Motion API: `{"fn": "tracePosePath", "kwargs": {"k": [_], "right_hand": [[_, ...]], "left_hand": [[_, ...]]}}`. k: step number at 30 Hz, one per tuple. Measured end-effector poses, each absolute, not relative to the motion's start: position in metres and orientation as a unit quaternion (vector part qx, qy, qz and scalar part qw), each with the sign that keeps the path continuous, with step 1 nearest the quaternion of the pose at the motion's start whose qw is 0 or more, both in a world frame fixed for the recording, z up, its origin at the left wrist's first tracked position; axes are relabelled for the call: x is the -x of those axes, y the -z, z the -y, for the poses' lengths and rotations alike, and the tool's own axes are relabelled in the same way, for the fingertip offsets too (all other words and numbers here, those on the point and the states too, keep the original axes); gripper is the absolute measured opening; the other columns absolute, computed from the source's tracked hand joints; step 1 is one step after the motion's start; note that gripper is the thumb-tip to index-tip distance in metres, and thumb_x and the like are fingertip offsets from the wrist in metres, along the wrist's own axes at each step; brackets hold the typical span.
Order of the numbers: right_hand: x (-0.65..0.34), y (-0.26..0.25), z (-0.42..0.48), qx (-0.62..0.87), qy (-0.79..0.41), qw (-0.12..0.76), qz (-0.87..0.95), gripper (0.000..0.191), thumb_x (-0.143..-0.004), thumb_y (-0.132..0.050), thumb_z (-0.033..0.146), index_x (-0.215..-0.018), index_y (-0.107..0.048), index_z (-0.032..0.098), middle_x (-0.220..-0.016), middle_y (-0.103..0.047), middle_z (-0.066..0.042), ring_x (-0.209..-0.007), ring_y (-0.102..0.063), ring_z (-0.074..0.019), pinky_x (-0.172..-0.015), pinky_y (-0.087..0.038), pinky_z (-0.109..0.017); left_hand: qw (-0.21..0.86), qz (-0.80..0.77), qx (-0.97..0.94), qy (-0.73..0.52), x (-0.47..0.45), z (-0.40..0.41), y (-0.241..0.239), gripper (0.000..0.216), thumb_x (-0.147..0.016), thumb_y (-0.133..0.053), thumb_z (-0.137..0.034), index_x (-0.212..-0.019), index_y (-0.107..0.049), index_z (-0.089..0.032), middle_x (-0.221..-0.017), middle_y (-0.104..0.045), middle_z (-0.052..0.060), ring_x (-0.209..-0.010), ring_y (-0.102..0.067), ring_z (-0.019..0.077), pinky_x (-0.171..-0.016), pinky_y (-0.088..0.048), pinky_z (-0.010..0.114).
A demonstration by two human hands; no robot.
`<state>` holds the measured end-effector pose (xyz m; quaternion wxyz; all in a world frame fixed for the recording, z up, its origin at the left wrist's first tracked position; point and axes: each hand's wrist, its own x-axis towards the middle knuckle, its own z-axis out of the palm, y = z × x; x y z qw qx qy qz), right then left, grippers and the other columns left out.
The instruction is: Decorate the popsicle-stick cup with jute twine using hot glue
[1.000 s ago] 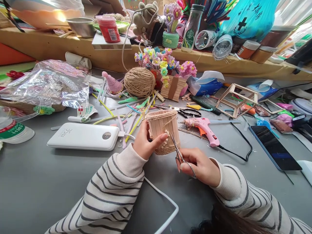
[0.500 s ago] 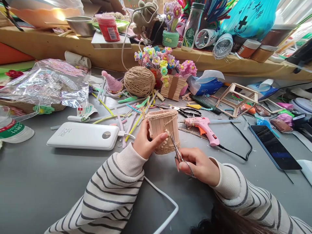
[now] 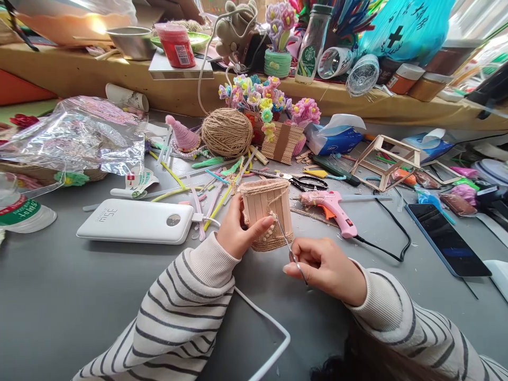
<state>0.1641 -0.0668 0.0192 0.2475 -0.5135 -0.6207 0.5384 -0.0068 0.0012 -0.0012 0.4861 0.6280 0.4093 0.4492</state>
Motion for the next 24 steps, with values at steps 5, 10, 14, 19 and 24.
{"fn": "tracePosePath", "kwargs": {"k": [5,10,14,19,24], "right_hand": [[-0.165,-0.026,0.069,0.555,-0.496,0.224,0.629,0.041,-0.065,-0.063,0.053,-0.056,-0.042,0.018,-0.041,-0.043,0.007,-0.038,-0.032,-0.0037,-0.039,-0.022,-0.019],[-0.168,-0.027,0.069,0.559,-0.462,0.237,0.646,0.042,-0.065,-0.063,0.051,-0.055,-0.04,0.018,-0.04,-0.04,0.007,-0.038,-0.029,-0.0033,-0.039,-0.021,-0.019],[-0.172,-0.024,0.066,0.538,-0.475,0.24,0.654,0.042,-0.064,-0.065,0.051,-0.055,-0.04,0.018,-0.041,-0.04,0.007,-0.039,-0.029,-0.0033,-0.038,-0.021,-0.019],[-0.178,-0.019,0.059,0.473,-0.523,0.228,0.671,0.038,-0.069,-0.061,0.049,-0.057,-0.041,0.018,-0.041,-0.037,0.008,-0.039,-0.027,-0.0035,-0.038,-0.021,-0.02],[-0.185,-0.017,0.054,0.431,-0.53,0.2,0.702,0.037,-0.073,-0.053,0.051,-0.059,-0.042,0.018,-0.044,-0.034,0.008,-0.041,-0.027,-0.004,-0.039,-0.02,-0.02]], "left_hand": [[0.479,-0.406,-0.637,-0.447,0.007,-0.001,0.002,0.064,-0.065,-0.062,-0.053,-0.112,-0.044,-0.013,-0.109,-0.057,0.013,-0.102,-0.055,0.0278,-0.087,-0.044,0.04],[0.478,-0.393,-0.645,-0.449,0.008,-0.001,0.002,0.066,-0.065,-0.062,-0.051,-0.115,-0.042,-0.013,-0.114,-0.056,0.013,-0.105,-0.054,0.0277,-0.089,-0.042,0.04],[0.48,-0.389,-0.649,-0.444,0.008,-0.001,0.001,0.065,-0.067,-0.06,-0.052,-0.116,-0.042,-0.013,-0.114,-0.057,0.013,-0.104,-0.055,0.0275,-0.089,-0.043,0.039],[0.48,-0.405,-0.648,-0.43,0.009,0.0,0.001,0.063,-0.068,-0.057,-0.055,-0.114,-0.043,-0.015,-0.109,-0.059,0.011,-0.101,-0.057,0.0268,-0.085,-0.045,0.039],[0.488,-0.428,-0.642,-0.408,0.009,0.001,0.0,0.062,-0.068,-0.053,-0.06,-0.109,-0.047,-0.014,-0.103,-0.062,0.012,-0.098,-0.058,0.027,-0.082,-0.046,0.038]]}}
